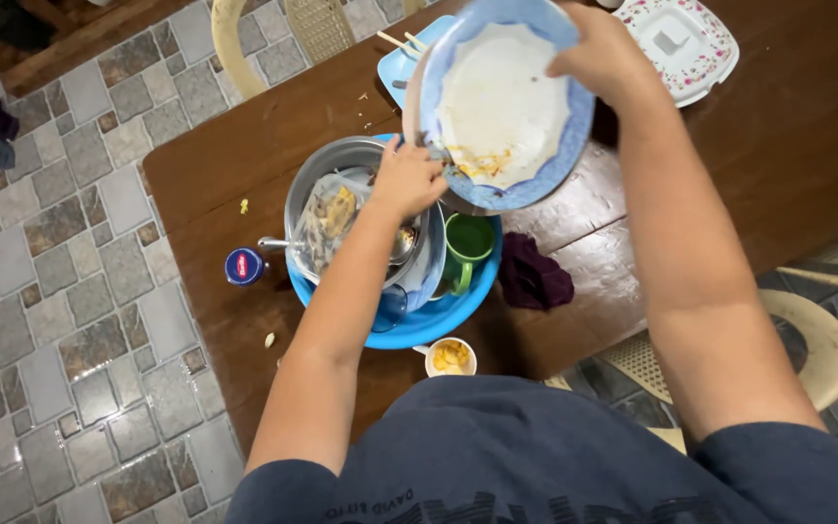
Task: Clearing dirty dishes and food scraps from a dining table and organizing them into basins.
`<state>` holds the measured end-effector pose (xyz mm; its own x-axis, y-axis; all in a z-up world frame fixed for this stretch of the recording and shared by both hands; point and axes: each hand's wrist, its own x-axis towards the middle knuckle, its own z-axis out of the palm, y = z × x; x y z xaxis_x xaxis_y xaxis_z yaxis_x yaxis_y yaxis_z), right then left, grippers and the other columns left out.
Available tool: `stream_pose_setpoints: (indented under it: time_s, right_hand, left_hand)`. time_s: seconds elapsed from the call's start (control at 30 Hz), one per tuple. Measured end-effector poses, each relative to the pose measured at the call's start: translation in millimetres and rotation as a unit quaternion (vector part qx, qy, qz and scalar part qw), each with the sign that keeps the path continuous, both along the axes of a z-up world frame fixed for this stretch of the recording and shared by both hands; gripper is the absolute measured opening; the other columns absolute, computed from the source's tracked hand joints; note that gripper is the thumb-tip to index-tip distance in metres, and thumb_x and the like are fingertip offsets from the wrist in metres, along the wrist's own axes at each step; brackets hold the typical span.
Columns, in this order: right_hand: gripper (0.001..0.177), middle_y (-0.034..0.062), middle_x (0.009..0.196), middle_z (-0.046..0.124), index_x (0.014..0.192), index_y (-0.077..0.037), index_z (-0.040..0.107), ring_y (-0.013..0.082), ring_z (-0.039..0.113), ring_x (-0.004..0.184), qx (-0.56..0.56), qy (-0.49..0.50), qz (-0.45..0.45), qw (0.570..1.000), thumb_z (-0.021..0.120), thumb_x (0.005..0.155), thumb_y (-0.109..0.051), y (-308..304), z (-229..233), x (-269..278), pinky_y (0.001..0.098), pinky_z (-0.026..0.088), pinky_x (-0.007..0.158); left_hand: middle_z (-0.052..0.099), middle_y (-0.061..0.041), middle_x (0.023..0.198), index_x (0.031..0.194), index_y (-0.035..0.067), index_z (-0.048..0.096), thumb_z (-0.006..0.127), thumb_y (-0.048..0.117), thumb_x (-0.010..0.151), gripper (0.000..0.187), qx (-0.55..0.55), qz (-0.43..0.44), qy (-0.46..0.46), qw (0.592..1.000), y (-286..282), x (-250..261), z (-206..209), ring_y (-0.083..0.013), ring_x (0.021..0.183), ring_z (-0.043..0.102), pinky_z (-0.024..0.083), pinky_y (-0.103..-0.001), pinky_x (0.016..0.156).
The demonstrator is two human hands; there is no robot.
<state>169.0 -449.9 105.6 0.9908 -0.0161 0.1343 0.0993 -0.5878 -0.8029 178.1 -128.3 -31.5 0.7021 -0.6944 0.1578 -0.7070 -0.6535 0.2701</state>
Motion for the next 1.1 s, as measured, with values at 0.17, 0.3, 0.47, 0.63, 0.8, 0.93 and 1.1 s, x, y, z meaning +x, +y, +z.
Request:
stream_pose_setpoints:
  time_s: [0.17, 0.3, 0.47, 0.63, 0.8, 0.93, 1.1]
  right_hand:
    - [0.052, 0.0114, 0.115, 0.073, 0.130, 0.001, 0.066, 0.0223, 0.069, 0.103, 0.096, 0.080, -0.072, 0.990, 0.077, 0.079, -0.001, -59.0, -44.6, -26.5, 0.0351, 0.054, 0.089]
    - [0.057, 0.0077, 0.115, 0.073, 0.135, -0.003, 0.065, 0.0209, 0.067, 0.104, 0.081, 0.102, -0.137, 0.982, 0.077, 0.079, 0.000, -70.3, -27.6, -66.9, 0.0345, 0.052, 0.087]
    - [0.055, 0.0056, 0.115, 0.073, 0.134, -0.004, 0.066, 0.0188, 0.067, 0.104, 0.122, 0.122, -0.170, 0.970, 0.075, 0.079, 0.000, -88.8, -31.8, -87.1, 0.0344, 0.052, 0.085]
    - [0.053, 0.0066, 0.117, 0.073, 0.131, -0.001, 0.067, 0.0186, 0.068, 0.105, 0.171, 0.090, -0.142, 0.971, 0.074, 0.078, 0.002, -98.6, -39.6, -92.0, 0.0319, 0.054, 0.089]
    - [0.057, 0.0055, 0.115, 0.073, 0.132, -0.002, 0.065, 0.0173, 0.068, 0.103, 0.172, 0.086, -0.132, 0.972, 0.076, 0.077, 0.002, -94.4, -36.4, -94.3, 0.0300, 0.054, 0.088]
    - [0.056, 0.0047, 0.112, 0.072, 0.133, -0.003, 0.064, 0.0172, 0.066, 0.100, 0.131, 0.109, -0.152, 0.974, 0.076, 0.078, -0.001, -81.8, -18.1, -97.3, 0.0319, 0.053, 0.083]
    - [0.055, 0.0083, 0.110, 0.072, 0.132, -0.002, 0.065, 0.0191, 0.067, 0.099, 0.051, 0.104, -0.108, 0.987, 0.077, 0.078, -0.003, -76.6, -22.6, -87.9, 0.0329, 0.053, 0.085]
  left_hand:
    - [0.072, -0.007, 0.096, 0.093, 0.018, 0.080, 0.062, 0.038, 0.084, 0.029, 0.114, -0.025, 0.024, 0.993, -9.5, -0.7, -0.4, -0.0288, 0.107, 0.063, 0.037, -0.049, 0.106]
    - [0.070, -0.011, 0.100, 0.098, 0.017, 0.079, 0.070, 0.050, 0.075, 0.041, 0.182, -0.028, 0.033, 0.982, -20.0, -10.7, 23.6, -0.0316, 0.102, 0.061, 0.039, -0.049, 0.094]
    - [0.065, -0.012, 0.114, 0.106, 0.023, 0.079, 0.075, 0.062, 0.068, 0.054, 0.284, -0.030, 0.075, 0.956, -50.8, -18.4, 23.4, -0.0324, 0.112, 0.057, 0.035, -0.051, 0.097]
    - [0.058, -0.007, 0.134, 0.112, 0.021, 0.079, 0.081, 0.063, 0.063, 0.065, 0.361, -0.043, 0.030, 0.931, -67.2, -25.8, -6.8, -0.0320, 0.126, 0.050, 0.037, -0.046, 0.095]
    - [0.067, -0.012, 0.135, 0.127, 0.018, 0.072, 0.071, 0.059, 0.084, 0.060, 0.476, -0.028, 0.128, 0.870, -78.9, -18.8, -39.4, -0.0362, 0.128, 0.057, 0.036, -0.052, 0.105]
    - [0.070, -0.012, 0.132, 0.124, 0.018, 0.076, 0.068, 0.048, 0.088, 0.048, 0.479, -0.053, 0.131, 0.866, -72.7, -26.0, -13.7, -0.0351, 0.125, 0.061, 0.037, -0.052, 0.107]
    - [0.070, -0.010, 0.132, 0.124, 0.017, 0.077, 0.070, 0.047, 0.088, 0.047, 0.475, -0.094, 0.120, 0.866, -66.6, -32.9, -21.7, -0.0339, 0.123, 0.063, 0.036, -0.054, 0.108]
